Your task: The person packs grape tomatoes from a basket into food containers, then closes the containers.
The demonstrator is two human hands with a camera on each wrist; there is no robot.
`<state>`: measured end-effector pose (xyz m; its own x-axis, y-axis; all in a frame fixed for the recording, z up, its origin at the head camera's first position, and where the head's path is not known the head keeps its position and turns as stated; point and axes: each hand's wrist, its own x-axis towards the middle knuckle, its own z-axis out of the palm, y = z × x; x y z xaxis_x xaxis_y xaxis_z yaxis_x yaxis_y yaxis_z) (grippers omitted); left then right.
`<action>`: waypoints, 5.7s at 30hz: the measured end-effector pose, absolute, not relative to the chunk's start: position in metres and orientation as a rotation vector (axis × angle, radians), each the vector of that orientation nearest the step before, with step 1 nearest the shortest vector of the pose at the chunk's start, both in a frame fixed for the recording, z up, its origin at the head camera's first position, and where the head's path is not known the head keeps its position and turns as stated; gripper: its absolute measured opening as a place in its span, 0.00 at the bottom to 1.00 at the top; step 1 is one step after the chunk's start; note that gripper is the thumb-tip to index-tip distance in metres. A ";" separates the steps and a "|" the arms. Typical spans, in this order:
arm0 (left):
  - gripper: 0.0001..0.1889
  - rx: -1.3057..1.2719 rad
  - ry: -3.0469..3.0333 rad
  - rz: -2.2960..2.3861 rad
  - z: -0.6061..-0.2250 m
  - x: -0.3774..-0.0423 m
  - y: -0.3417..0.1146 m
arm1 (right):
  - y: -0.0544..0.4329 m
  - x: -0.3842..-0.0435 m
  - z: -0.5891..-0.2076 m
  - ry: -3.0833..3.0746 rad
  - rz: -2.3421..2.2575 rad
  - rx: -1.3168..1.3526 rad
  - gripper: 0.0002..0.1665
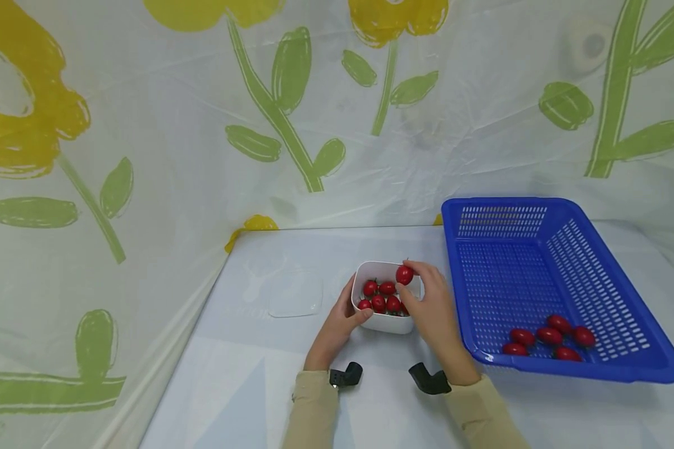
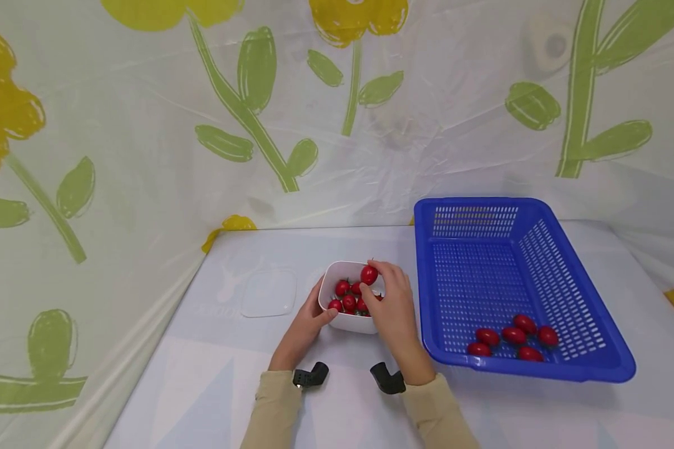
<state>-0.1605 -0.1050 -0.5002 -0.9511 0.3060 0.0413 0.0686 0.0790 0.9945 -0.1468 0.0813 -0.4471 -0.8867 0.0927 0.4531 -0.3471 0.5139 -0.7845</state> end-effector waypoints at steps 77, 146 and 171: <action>0.35 0.426 2.172 2.008 -0.526 -0.171 -0.109 | 0.078 -0.128 -0.431 -2.385 1.459 0.395 0.14; 0.40 0.506 2.062 2.050 -0.500 -0.162 -0.110 | 0.235 -0.146 -0.376 -3.174 1.673 1.220 0.20; 0.38 0.431 2.085 2.037 -0.504 -0.166 -0.112 | 0.293 -0.167 -0.401 -3.319 1.418 1.396 0.22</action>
<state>-0.1656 -0.1123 -0.5044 -0.9386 0.3392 0.0633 0.0712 0.0109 0.9974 -0.1673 0.2925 -0.4007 -0.5193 -0.7842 -0.3397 -0.2967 0.5382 -0.7888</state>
